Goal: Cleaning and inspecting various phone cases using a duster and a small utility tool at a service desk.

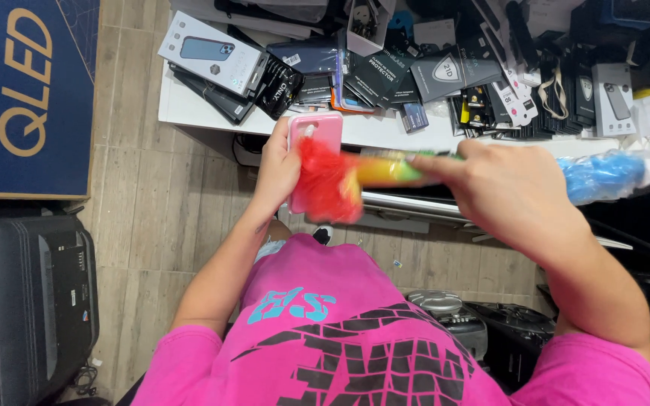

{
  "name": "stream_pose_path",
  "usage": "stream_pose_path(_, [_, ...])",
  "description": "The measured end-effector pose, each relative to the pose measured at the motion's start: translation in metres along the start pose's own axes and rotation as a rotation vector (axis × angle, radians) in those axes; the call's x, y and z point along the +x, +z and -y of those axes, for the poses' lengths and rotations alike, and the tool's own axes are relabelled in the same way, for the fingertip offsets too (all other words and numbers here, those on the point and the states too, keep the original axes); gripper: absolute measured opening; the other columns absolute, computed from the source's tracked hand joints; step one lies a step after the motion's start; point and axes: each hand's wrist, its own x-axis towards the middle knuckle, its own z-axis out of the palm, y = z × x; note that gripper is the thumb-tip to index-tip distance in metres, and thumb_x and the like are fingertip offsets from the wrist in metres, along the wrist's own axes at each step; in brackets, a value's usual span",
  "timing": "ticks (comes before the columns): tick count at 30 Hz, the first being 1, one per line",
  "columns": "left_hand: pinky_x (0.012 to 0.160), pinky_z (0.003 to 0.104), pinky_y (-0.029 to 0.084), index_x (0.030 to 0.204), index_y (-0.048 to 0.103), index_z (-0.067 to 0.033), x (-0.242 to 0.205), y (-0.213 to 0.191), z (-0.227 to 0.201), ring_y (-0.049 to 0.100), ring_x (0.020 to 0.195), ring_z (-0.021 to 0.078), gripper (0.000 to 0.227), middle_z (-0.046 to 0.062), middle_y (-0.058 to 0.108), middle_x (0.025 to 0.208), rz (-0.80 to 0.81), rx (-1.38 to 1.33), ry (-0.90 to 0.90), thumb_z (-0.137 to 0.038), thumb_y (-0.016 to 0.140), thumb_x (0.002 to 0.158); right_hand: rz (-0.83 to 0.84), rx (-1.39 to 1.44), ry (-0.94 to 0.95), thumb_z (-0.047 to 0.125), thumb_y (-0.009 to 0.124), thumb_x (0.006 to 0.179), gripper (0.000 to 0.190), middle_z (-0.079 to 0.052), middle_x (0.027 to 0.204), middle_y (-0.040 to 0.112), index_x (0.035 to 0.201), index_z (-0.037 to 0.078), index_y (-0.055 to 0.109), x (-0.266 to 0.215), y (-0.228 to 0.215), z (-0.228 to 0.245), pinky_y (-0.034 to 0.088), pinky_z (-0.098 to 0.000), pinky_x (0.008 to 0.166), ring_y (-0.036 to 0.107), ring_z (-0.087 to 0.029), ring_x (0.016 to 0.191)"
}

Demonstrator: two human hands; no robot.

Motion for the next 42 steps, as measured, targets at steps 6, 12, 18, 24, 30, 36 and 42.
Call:
stream_pose_path(6, [0.070, 0.049, 0.046, 0.129, 0.053, -0.0143, -0.010, 0.010, 0.009, 0.068, 0.087, 0.0527, 0.027, 0.019, 0.075, 0.096, 0.000, 0.476, 0.187, -0.013, 0.046, 0.103, -0.169, 0.044, 0.057, 0.032, 0.056, 0.099, 0.050, 0.000, 0.079, 0.064, 0.145, 0.050, 0.064, 0.000, -0.008, 0.000, 0.050, -0.0495, 0.043, 0.069, -0.035, 0.057])
stream_pose_path(12, [0.074, 0.043, 0.053, 0.133, 0.058, -0.0085, -0.015, 0.015, 0.045, 0.070, 0.091, 0.0342, 0.022, 0.010, 0.072, 0.109, -0.138, 0.694, 0.534, -0.017, 0.056, 0.113, -0.455, -0.351, 0.324, 0.030, 0.063, 0.106, 0.041, 0.005, 0.073, 0.062, 0.138, 0.053, 0.075, -0.004, 0.004, -0.015, 0.036, -0.0334, 0.039, 0.064, -0.021, 0.047])
stream_pose_path(18, [0.084, 0.041, 0.059, 0.135, 0.059, -0.0036, -0.013, 0.011, 0.013, 0.075, 0.104, 0.0327, 0.025, 0.011, 0.073, 0.125, -0.158, 0.701, 0.636, -0.011, 0.061, 0.111, -0.288, -0.201, 0.333, 0.033, 0.059, 0.103, 0.045, 0.002, 0.078, 0.070, 0.142, 0.052, 0.070, 0.008, -0.011, -0.014, 0.045, -0.0401, 0.040, 0.076, -0.031, 0.058])
stream_pose_path(24, [0.078, 0.046, 0.056, 0.142, 0.054, -0.0076, 0.002, -0.013, 0.012, 0.073, 0.103, 0.0400, 0.055, 0.015, 0.073, 0.120, -0.035, 0.640, 0.533, 0.008, 0.055, 0.089, -0.003, 0.176, 0.283, 0.041, 0.053, 0.103, 0.044, 0.000, 0.097, 0.076, 0.143, 0.052, 0.065, 0.036, -0.027, -0.005, 0.054, -0.0528, 0.056, 0.076, -0.038, 0.084])
stream_pose_path(30, [0.082, 0.045, 0.056, 0.137, 0.057, -0.0075, 0.029, -0.046, 0.006, 0.073, 0.106, 0.0396, 0.044, 0.013, 0.073, 0.122, -0.002, 0.605, 0.513, 0.007, 0.048, 0.096, 0.065, 0.542, 0.211, 0.036, 0.058, 0.099, 0.040, 0.007, 0.100, 0.083, 0.134, 0.052, 0.072, 0.070, -0.019, -0.003, 0.048, -0.0391, 0.067, 0.074, -0.021, 0.086])
stream_pose_path(36, [0.073, 0.037, 0.053, 0.130, 0.062, -0.0172, 0.058, -0.070, -0.007, 0.074, 0.084, 0.0265, 0.025, 0.002, 0.078, 0.112, 0.083, 0.438, 0.247, -0.027, 0.058, 0.108, 0.013, 0.420, 0.557, 0.037, 0.054, 0.106, 0.041, -0.009, 0.102, 0.081, 0.142, 0.049, 0.070, 0.132, 0.029, -0.031, 0.050, -0.0487, 0.069, 0.073, -0.041, 0.092])
stream_pose_path(42, [0.092, 0.023, 0.052, 0.124, 0.065, -0.0084, 0.090, -0.091, -0.003, 0.063, 0.107, 0.0095, 0.031, 0.003, 0.069, 0.117, 0.103, -0.243, -0.043, -0.032, 0.066, 0.104, -0.223, 0.773, 0.335, 0.028, 0.059, 0.111, 0.038, -0.002, 0.103, 0.075, 0.147, 0.035, 0.069, 0.192, 0.082, -0.061, 0.042, -0.0393, 0.072, 0.063, -0.023, 0.084])
